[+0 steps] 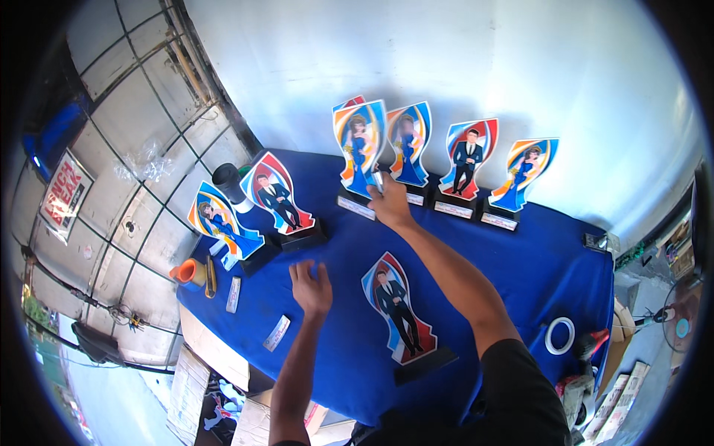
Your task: The person assembles multiple awards by attaching printed labels to the bases of cutout figures. They write on the labels with a marker, peel off backing, and press the labels onto the award bases. The finished awards are placed on a blue table.
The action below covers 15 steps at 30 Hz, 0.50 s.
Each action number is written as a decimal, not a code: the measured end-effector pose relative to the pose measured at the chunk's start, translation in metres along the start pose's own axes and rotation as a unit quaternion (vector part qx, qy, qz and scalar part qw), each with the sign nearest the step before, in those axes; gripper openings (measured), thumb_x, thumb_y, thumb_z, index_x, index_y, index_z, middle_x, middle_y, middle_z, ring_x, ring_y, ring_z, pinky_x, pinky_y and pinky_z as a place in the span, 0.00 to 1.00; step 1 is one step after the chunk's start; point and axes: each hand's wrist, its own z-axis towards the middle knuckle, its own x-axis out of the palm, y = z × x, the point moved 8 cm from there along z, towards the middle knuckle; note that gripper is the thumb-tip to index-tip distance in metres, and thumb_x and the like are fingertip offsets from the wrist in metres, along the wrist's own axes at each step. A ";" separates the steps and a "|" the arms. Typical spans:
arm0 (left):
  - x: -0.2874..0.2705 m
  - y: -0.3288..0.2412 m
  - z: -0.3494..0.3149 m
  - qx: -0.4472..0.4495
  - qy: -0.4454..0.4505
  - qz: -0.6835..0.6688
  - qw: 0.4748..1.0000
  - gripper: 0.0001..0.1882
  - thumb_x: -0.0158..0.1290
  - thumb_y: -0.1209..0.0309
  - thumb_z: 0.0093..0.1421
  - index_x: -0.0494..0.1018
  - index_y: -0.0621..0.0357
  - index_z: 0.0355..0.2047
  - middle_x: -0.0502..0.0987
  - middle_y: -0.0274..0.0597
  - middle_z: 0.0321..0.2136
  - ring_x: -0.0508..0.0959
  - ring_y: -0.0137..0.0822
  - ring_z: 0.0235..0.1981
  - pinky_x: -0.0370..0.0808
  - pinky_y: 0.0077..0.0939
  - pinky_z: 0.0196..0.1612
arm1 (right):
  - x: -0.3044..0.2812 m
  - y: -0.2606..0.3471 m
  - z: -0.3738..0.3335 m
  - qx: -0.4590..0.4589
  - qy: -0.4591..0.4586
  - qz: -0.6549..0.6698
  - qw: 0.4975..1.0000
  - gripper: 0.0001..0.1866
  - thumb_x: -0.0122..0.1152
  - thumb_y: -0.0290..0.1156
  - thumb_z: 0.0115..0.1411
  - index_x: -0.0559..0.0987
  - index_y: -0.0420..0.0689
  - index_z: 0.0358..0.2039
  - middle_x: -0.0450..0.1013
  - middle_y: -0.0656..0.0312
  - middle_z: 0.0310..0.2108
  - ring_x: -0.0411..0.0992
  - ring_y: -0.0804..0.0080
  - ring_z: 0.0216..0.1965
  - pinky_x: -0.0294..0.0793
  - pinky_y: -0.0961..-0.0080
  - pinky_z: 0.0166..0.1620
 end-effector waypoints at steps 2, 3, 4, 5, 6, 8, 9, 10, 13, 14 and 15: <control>-0.001 0.026 -0.015 -0.038 -0.019 0.001 0.999 0.11 0.60 0.69 0.62 0.72 0.63 0.37 0.72 0.48 0.34 0.75 0.44 0.32 0.72 0.38 0.34 | 0.030 -0.017 0.022 -0.010 -0.020 -0.050 0.999 0.15 0.63 0.25 0.61 0.73 0.33 0.47 0.78 0.42 0.31 0.78 0.48 0.32 0.76 0.60 0.36; -0.003 0.037 -0.020 -0.064 -0.039 -0.025 0.997 0.11 0.60 0.69 0.62 0.71 0.63 0.37 0.72 0.48 0.34 0.75 0.44 0.32 0.72 0.38 0.35 | 0.043 -0.024 0.030 -0.016 -0.032 -0.014 0.999 0.15 0.64 0.24 0.58 0.75 0.35 0.45 0.76 0.39 0.33 0.75 0.35 0.40 0.73 0.50 0.43; -0.004 0.049 -0.024 -0.108 -0.056 -0.036 0.992 0.11 0.60 0.68 0.62 0.71 0.62 0.37 0.71 0.49 0.33 0.74 0.44 0.32 0.72 0.38 0.36 | 0.056 -0.029 0.037 -0.031 -0.028 -0.024 0.999 0.16 0.64 0.24 0.58 0.75 0.34 0.46 0.77 0.39 0.34 0.76 0.39 0.38 0.75 0.52 0.41; -0.002 0.043 -0.024 -0.055 -0.049 0.000 0.997 0.13 0.60 0.68 0.63 0.71 0.64 0.39 0.72 0.49 0.33 0.74 0.44 0.32 0.72 0.37 0.37 | 0.066 -0.029 0.041 -0.057 -0.037 -0.049 0.996 0.16 0.64 0.24 0.59 0.75 0.34 0.47 0.77 0.39 0.34 0.78 0.42 0.35 0.76 0.54 0.40; 0.001 0.044 -0.023 -0.051 -0.041 -0.013 0.998 0.13 0.60 0.68 0.63 0.71 0.64 0.39 0.72 0.48 0.33 0.74 0.43 0.31 0.72 0.36 0.37 | 0.074 -0.027 0.043 -0.098 -0.048 -0.094 0.990 0.18 0.63 0.24 0.60 0.75 0.33 0.50 0.78 0.40 0.34 0.81 0.49 0.29 0.80 0.60 0.34; 0.002 0.041 -0.021 -0.041 -0.051 -0.020 0.998 0.14 0.60 0.67 0.63 0.71 0.65 0.41 0.72 0.48 0.33 0.73 0.42 0.30 0.72 0.36 0.36 | 0.080 -0.030 0.043 -0.113 -0.065 -0.159 0.979 0.21 0.66 0.28 0.58 0.75 0.36 0.51 0.77 0.39 0.38 0.75 0.36 0.45 0.75 0.51 0.48; 0.002 0.046 -0.022 -0.078 -0.049 -0.024 0.995 0.15 0.60 0.67 0.62 0.71 0.65 0.41 0.72 0.48 0.33 0.73 0.42 0.30 0.72 0.36 0.36 | 0.084 -0.036 0.045 -0.083 -0.040 -0.170 0.981 0.21 0.66 0.29 0.59 0.75 0.37 0.52 0.78 0.39 0.39 0.76 0.37 0.44 0.75 0.51 0.46; 0.003 0.049 -0.022 -0.100 -0.044 -0.030 0.994 0.15 0.61 0.67 0.62 0.71 0.65 0.42 0.72 0.48 0.33 0.73 0.42 0.29 0.72 0.36 0.35 | 0.083 -0.034 0.044 -0.104 -0.037 -0.145 0.983 0.20 0.65 0.29 0.60 0.75 0.38 0.51 0.78 0.39 0.39 0.76 0.37 0.43 0.75 0.52 0.46; 0.004 0.053 -0.023 -0.130 -0.039 -0.057 0.989 0.15 0.61 0.67 0.62 0.71 0.64 0.42 0.72 0.48 0.33 0.73 0.42 0.27 0.72 0.37 0.34 | 0.076 -0.030 0.042 -0.127 -0.036 -0.125 0.983 0.18 0.65 0.30 0.60 0.76 0.37 0.49 0.78 0.41 0.37 0.77 0.39 0.41 0.76 0.53 0.44; 0.003 0.051 -0.024 -0.119 -0.047 -0.064 0.990 0.15 0.61 0.67 0.62 0.71 0.64 0.43 0.72 0.48 0.33 0.73 0.42 0.27 0.72 0.37 0.33 | 0.071 -0.027 0.039 -0.138 -0.049 -0.122 0.982 0.17 0.66 0.30 0.60 0.76 0.37 0.47 0.78 0.41 0.36 0.77 0.39 0.40 0.76 0.53 0.44; 0.005 0.054 -0.025 -0.142 -0.033 -0.067 0.987 0.15 0.61 0.68 0.62 0.71 0.64 0.43 0.72 0.48 0.33 0.73 0.42 0.28 0.72 0.38 0.34 | 0.065 -0.024 0.035 -0.148 -0.068 -0.115 0.980 0.16 0.66 0.30 0.59 0.76 0.37 0.45 0.78 0.42 0.35 0.77 0.39 0.39 0.76 0.53 0.43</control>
